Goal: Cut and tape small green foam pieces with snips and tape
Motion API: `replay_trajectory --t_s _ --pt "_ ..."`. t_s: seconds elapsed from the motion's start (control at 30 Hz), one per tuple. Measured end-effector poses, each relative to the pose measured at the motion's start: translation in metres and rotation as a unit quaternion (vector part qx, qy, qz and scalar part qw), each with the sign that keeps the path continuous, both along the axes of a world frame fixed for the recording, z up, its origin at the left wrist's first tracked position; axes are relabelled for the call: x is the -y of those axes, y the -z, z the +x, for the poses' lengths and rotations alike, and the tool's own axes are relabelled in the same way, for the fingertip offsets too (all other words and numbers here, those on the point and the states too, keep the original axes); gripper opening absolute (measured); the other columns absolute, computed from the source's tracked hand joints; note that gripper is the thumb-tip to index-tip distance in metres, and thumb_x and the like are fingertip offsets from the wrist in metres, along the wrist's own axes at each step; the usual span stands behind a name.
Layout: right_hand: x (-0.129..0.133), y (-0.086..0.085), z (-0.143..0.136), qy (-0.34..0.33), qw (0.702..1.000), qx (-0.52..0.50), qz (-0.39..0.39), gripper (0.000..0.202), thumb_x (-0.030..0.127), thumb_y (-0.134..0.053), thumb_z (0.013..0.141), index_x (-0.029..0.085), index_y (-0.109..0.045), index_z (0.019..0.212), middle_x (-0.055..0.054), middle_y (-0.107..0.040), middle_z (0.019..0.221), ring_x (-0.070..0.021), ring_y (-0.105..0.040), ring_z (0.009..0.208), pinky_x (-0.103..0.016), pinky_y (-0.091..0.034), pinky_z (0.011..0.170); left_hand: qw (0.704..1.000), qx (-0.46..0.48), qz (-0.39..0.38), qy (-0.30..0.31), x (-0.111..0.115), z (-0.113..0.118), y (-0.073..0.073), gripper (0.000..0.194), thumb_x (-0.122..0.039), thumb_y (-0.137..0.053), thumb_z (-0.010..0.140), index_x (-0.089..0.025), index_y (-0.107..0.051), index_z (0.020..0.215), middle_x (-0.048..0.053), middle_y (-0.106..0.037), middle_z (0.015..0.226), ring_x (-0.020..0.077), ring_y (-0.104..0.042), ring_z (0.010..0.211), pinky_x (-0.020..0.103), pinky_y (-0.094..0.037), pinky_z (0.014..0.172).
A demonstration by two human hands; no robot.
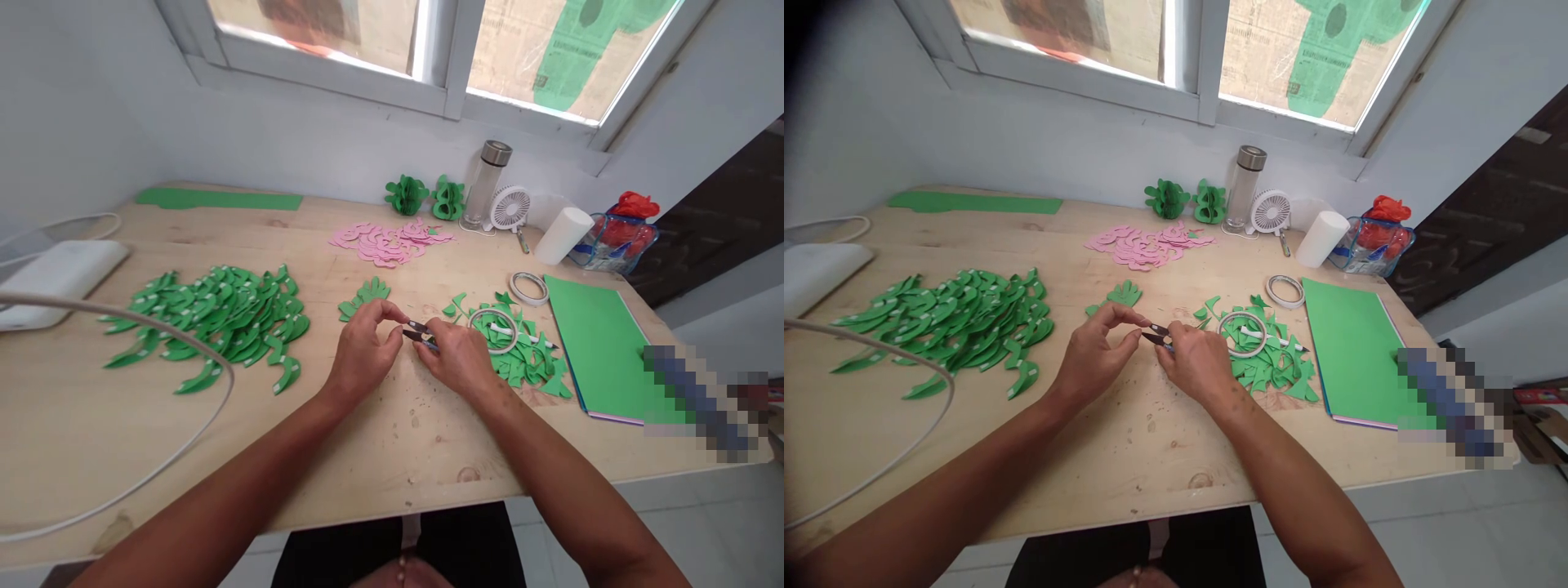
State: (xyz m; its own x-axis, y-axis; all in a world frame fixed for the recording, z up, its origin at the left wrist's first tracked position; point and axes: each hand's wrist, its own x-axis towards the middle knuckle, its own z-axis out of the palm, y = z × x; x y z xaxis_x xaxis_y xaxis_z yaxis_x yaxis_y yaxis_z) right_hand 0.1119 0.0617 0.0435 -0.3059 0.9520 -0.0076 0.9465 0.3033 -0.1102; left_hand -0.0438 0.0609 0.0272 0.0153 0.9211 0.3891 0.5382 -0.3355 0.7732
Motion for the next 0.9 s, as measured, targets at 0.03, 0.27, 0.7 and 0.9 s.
replay_trajectory --t_s 0.03,0.27,0.7,0.9 --pt "0.0001 -0.0001 0.0 0.0 1.0 0.0 -0.001 0.026 0.041 -0.044 0.089 0.021 -0.056 0.102 -0.007 -0.07 0.1 -0.0214 -0.065 0.086 -0.028 -0.041 0.065 1.0 0.0 0.0 0.002 0.0001 0.0003 0.0005 0.01 -0.017 -0.051 0.077 -0.021 -0.056 0.084 0.001 -0.067 0.087 0.0204 -0.063 0.091 0.038 -0.049 0.086" --pt "0.0009 0.0003 0.0002 -0.007 1.0 -0.005 0.009 0.026 0.04 -0.044 0.089 0.021 -0.057 0.1 -0.006 -0.07 0.099 -0.0218 -0.065 0.085 -0.028 -0.04 0.064 1.0 -0.008 -0.001 0.006 -0.0008 0.0 0.0013 0.012 -0.014 -0.05 0.076 -0.021 -0.056 0.085 0.001 -0.067 0.088 0.0208 -0.063 0.091 0.039 -0.048 0.086" --pt "0.0036 -0.0012 -0.0022 -0.012 1.0 0.003 0.003 0.026 0.04 -0.042 0.09 0.021 -0.057 0.101 -0.006 -0.07 0.1 -0.021 -0.065 0.084 -0.027 -0.04 0.064 0.999 -0.043 0.005 0.004 -0.0022 -0.0005 0.0026 0.015 -0.009 -0.05 0.075 -0.022 -0.052 0.082 0.001 -0.064 0.086 0.0199 -0.061 0.09 0.035 -0.047 0.084" --pt "0.0041 0.0007 -0.0045 -0.026 1.0 0.004 0.002 0.026 0.04 -0.043 0.09 0.021 -0.057 0.099 -0.006 -0.07 0.099 -0.0217 -0.065 0.084 -0.027 -0.039 0.063 0.997 -0.082 0.012 0.007 -0.0044 -0.0008 0.0043 0.018 -0.005 -0.05 0.073 -0.021 -0.05 0.081 0.0 -0.061 0.082 0.02 -0.058 0.088 0.035 -0.045 0.083"
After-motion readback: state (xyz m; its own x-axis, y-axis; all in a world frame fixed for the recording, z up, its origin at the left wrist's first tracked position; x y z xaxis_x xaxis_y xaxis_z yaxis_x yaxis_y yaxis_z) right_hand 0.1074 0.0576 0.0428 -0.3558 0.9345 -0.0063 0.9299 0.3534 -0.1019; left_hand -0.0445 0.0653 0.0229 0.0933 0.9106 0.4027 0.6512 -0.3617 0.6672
